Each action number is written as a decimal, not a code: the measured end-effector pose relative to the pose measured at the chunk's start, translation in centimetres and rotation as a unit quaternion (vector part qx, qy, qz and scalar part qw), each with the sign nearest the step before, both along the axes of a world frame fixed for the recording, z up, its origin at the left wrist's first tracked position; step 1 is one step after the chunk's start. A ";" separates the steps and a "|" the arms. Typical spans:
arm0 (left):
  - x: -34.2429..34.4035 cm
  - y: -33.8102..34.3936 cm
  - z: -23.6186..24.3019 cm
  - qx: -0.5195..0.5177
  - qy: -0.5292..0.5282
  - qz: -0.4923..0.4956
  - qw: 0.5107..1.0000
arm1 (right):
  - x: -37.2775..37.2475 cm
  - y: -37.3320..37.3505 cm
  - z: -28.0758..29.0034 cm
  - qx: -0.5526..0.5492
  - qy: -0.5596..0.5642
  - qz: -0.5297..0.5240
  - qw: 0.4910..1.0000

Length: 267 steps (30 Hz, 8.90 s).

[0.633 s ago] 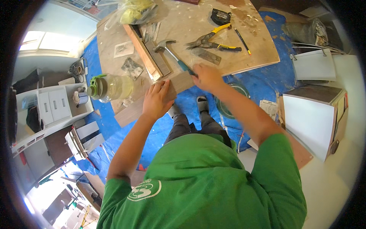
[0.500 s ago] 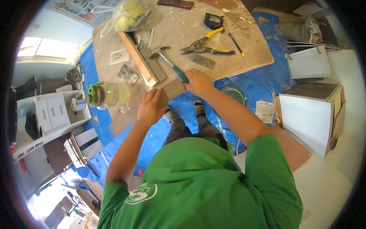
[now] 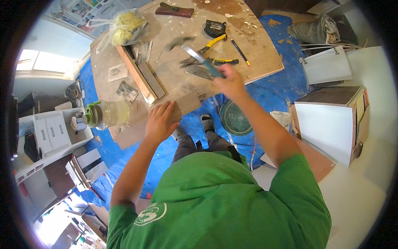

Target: The person uses a utility knife to trim a small wooden piece on a workbench, then repeatedly lifts and aligns a long dark trim strip against the edge of a wall-mounted cabinet. The person also uses a small black tool to scrape or clean the cabinet edge before continuing to fit the trim.

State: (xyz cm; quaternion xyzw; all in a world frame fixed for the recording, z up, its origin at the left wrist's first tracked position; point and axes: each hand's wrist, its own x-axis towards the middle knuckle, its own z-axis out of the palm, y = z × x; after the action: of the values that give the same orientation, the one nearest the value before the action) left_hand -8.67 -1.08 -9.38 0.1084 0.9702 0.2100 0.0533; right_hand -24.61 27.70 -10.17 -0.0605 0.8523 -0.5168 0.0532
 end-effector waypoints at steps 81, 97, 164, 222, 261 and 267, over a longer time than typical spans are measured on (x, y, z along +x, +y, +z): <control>-3.3 -1.8 -7.7 -0.052 0.095 -0.035 0.994 | -4.3 1.3 -3.8 0.013 -0.325 0.068 0.943; -2.5 -0.6 -7.4 -0.066 0.111 -0.008 0.992 | -0.2 5.8 2.3 -0.177 -0.365 -0.017 0.914; -10.4 -0.8 -3.9 -0.028 0.153 0.129 0.979 | 7.9 8.4 -2.3 0.041 -0.316 -0.022 0.948; -0.2 -0.9 9.6 0.155 0.125 -0.391 0.899 | 18.7 -11.3 9.6 -0.370 -0.102 -0.324 0.865; 24.2 42.7 13.0 0.335 -0.024 -0.612 0.717 | 54.8 20.1 12.3 -0.178 0.027 -0.555 0.813; 20.3 39.6 2.2 0.167 -0.164 -0.682 0.693 | 64.1 22.3 3.0 -0.162 0.029 -0.690 0.705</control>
State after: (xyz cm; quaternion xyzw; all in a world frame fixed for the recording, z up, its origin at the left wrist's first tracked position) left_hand 11.64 38.48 -7.17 0.7112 0.5542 0.2893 0.3216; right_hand 39.45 50.01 -7.16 0.5213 0.5608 -0.5373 -0.3537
